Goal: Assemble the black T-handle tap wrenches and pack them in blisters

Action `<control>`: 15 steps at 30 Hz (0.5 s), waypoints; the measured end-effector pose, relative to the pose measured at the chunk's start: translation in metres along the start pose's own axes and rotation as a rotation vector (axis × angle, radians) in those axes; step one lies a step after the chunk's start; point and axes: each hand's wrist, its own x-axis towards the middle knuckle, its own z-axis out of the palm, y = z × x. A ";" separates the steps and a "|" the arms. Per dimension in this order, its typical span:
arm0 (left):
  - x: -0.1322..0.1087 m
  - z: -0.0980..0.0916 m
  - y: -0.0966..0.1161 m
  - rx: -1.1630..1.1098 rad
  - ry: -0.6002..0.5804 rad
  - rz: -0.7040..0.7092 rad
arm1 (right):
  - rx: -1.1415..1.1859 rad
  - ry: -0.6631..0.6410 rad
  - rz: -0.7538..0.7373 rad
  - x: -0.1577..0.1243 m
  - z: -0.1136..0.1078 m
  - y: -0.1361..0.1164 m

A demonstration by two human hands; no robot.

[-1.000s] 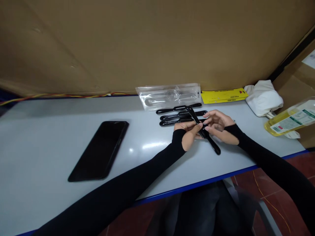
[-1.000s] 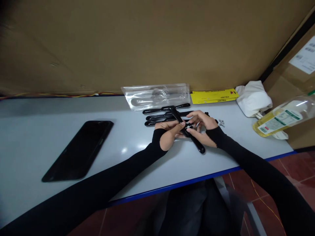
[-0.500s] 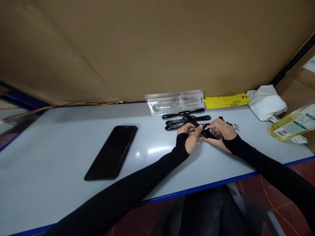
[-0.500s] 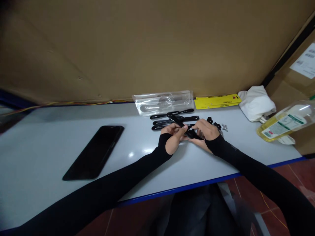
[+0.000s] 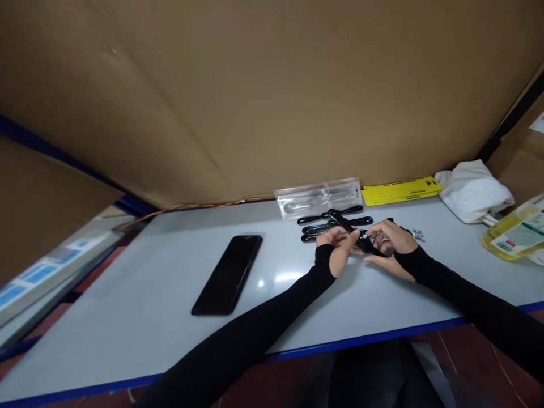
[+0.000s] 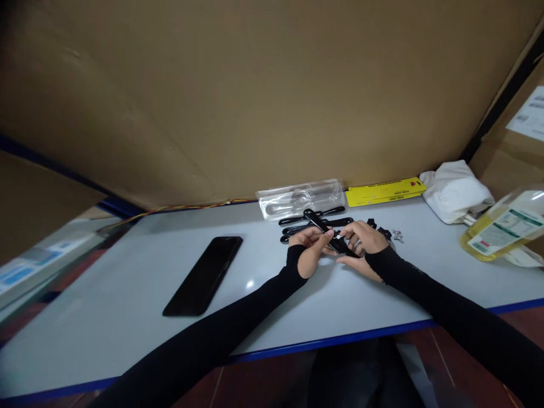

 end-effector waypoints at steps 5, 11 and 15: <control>0.001 0.002 0.008 0.049 0.007 0.016 | 0.159 -0.021 0.104 0.000 0.000 -0.003; 0.004 0.005 0.020 0.332 -0.074 0.149 | 0.590 -0.150 0.453 0.006 -0.001 -0.007; 0.032 -0.011 0.042 0.691 -0.008 0.391 | 0.660 -0.157 0.452 0.013 -0.006 -0.009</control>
